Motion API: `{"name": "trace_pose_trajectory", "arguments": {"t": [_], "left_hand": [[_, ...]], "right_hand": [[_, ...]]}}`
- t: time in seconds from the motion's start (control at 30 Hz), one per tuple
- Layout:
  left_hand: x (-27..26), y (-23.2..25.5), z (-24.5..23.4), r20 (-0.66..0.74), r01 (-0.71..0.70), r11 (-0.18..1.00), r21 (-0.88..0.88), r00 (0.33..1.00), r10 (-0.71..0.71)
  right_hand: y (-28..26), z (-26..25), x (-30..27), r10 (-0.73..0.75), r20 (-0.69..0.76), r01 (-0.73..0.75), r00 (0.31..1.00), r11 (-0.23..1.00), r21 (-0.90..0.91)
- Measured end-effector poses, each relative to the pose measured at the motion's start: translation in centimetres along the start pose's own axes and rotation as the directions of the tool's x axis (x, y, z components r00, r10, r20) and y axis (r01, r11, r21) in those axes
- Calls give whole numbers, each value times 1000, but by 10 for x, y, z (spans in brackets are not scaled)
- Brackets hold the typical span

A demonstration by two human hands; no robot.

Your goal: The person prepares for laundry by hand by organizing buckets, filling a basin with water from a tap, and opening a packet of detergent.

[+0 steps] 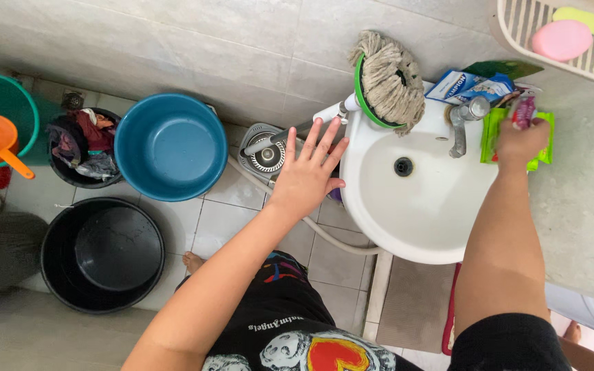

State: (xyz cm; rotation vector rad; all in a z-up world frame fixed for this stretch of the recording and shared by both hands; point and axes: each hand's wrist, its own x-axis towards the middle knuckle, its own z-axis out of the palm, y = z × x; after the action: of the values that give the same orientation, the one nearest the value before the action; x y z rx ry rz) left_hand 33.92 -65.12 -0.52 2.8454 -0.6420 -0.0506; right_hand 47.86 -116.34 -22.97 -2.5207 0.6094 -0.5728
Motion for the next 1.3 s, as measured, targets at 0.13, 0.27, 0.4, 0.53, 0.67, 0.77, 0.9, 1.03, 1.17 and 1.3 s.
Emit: {"name": "trace_pose_trajectory", "arguments": {"t": [0.13,0.27,0.4,0.53,0.67,0.77,0.9,1.03,1.17,1.3], "left_hand": [[-3,1,1,4,11,1000,-13,1000,-11],[-7,-1,1,-10,35,998,-47,999,-36],[-14,-7,3,-22,86,988,-126,996,-90],[-23,-14,0,-31,139,970,-198,989,-148],[-39,-27,-12,-28,181,932,-313,980,-199],[-56,-44,-26,-7,251,876,-412,960,-278],[-87,-80,-36,-35,314,746,-588,911,-411],[-130,-123,-40,-46,233,411,-881,823,-566],[-181,-174,-43,126,173,5,-985,735,-666],[-247,-224,-45,81,-50,-150,-987,658,-749]], "right_hand": [[-1,-21,-1,399,177,-430,900,742,515],[-25,-73,-28,293,354,-455,888,450,768],[-98,-130,-82,97,571,-575,815,265,774],[-203,-147,-137,-136,733,-695,667,239,678],[-288,-133,-180,-231,855,-834,464,211,509],[-334,-110,-206,-305,898,-877,317,266,400],[-384,-80,-241,-400,904,-908,150,306,286],[-440,-58,-284,-438,899,-910,19,364,196],[-504,-48,-335,-460,882,-876,-105,463,137],[-577,-38,-392,-410,884,-821,-225,569,55]]}}
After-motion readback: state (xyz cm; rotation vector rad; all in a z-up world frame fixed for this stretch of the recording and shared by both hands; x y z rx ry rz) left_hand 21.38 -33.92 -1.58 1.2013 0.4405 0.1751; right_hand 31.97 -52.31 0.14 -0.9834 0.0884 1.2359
